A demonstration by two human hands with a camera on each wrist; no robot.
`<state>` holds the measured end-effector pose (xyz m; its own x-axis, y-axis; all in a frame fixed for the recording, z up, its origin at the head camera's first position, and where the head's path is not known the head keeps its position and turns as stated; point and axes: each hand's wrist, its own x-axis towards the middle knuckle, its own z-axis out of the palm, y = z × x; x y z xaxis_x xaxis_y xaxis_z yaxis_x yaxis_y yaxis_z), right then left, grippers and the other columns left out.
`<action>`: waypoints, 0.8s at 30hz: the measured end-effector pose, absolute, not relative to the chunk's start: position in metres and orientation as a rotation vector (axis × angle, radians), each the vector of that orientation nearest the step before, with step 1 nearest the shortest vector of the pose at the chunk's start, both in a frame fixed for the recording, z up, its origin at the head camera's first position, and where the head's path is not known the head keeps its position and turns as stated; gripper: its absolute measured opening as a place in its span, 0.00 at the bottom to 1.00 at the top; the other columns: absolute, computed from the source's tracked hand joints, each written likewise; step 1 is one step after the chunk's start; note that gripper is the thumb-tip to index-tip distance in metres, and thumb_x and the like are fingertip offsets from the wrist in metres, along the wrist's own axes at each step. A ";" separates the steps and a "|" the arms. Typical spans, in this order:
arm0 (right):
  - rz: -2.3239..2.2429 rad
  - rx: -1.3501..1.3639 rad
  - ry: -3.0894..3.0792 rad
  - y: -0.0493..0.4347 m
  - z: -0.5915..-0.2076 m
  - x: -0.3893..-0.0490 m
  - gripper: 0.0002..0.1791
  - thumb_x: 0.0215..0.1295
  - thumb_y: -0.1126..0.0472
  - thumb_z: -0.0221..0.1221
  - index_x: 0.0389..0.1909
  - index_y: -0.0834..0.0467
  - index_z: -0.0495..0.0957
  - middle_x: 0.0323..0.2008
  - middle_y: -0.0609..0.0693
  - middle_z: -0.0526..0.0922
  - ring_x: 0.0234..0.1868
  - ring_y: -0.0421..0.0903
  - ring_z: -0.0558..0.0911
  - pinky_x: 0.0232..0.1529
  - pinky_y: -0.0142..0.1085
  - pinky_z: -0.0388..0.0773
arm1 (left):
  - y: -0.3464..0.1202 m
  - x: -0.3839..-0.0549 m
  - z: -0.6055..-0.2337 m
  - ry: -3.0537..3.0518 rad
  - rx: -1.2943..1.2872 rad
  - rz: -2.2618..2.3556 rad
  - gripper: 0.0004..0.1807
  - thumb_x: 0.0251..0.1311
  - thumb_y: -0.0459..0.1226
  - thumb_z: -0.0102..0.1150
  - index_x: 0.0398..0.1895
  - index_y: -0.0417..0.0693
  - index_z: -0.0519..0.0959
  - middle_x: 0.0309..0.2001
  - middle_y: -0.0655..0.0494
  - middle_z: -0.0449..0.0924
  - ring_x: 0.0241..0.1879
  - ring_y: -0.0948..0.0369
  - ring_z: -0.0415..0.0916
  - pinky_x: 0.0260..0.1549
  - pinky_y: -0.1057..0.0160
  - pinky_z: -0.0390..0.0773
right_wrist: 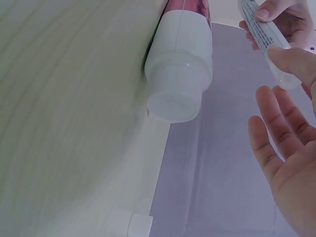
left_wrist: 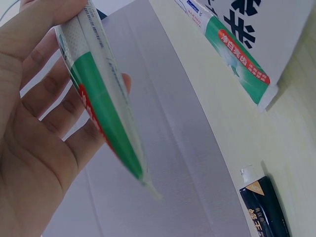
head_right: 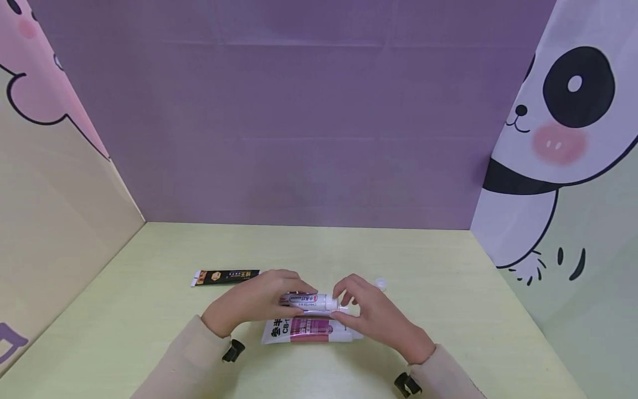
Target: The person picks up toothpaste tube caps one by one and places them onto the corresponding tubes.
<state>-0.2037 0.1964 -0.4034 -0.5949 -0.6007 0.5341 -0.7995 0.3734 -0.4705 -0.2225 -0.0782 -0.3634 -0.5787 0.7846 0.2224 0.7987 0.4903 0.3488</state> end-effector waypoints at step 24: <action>1.073 1.143 -2.519 0.196 -0.403 -0.201 0.14 0.65 0.59 0.68 0.45 0.50 0.73 0.32 0.36 0.77 0.31 0.43 0.78 0.33 0.38 0.78 | -0.079 -0.221 -0.365 -2.669 -1.427 -0.650 0.17 0.60 0.39 0.71 0.53 0.51 0.85 0.40 0.64 0.80 0.35 0.71 0.72 0.37 0.76 0.75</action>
